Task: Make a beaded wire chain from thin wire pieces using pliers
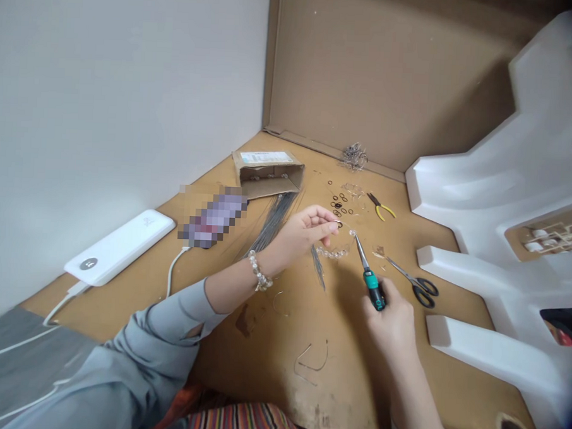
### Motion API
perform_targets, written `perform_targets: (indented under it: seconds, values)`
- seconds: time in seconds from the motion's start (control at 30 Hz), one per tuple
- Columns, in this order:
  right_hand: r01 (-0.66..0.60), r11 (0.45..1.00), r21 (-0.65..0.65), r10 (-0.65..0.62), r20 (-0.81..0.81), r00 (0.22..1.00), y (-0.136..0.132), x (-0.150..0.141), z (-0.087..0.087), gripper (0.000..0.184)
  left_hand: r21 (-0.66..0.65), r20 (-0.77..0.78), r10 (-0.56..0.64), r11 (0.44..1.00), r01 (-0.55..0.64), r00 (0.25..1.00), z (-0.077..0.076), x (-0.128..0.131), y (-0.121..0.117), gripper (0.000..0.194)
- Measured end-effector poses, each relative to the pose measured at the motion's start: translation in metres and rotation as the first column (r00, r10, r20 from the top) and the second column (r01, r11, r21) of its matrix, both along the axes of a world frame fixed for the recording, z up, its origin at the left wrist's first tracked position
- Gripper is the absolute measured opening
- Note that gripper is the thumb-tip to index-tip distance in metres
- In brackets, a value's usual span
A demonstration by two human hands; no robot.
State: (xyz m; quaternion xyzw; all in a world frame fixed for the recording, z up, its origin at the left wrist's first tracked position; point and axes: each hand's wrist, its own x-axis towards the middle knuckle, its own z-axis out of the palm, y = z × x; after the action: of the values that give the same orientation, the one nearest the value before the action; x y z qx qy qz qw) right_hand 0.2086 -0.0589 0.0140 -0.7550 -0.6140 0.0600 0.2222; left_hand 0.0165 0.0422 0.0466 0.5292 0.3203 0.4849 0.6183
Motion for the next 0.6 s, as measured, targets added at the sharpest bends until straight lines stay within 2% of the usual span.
perform_targets:
  seconds: [0.1, 0.33, 0.4, 0.53, 0.6]
  values:
    - [0.005, 1.0, -0.01, -0.005, 0.01, 1.0, 0.0, 0.001, 0.0, 0.027, 0.029, -0.041, 0.053, 0.998, -0.052, 0.998, -0.002, 0.0, 0.003, 0.015]
    - [-0.008, 1.0, -0.006, 0.008, 0.032, 0.999, -0.001, 0.0, 0.001, 0.027, 0.187, -0.17, 0.165, 0.973, -0.133, 0.972, -0.006, 0.0, -0.001, 0.014]
    - [-0.007, 1.0, -0.012, 0.007, 0.049, 0.999, -0.001, -0.002, 0.001, 0.028, 0.276, -0.221, 0.225, 0.948, -0.16, 0.949, -0.007, -0.001, -0.002, 0.014]
    - [-0.015, 1.0, -0.02, 0.017, 0.075, 0.997, -0.003, -0.005, 0.002, 0.029, 0.479, -0.303, 0.374, 0.855, -0.199, 0.876, -0.01, -0.003, -0.001, 0.012]
    - [-0.013, 0.999, -0.041, 0.016, 0.086, 0.996, -0.003, -0.006, 0.001, 0.03, 0.477, -0.318, 0.341, 0.864, -0.162, 0.884, -0.011, -0.004, 0.0, 0.014]
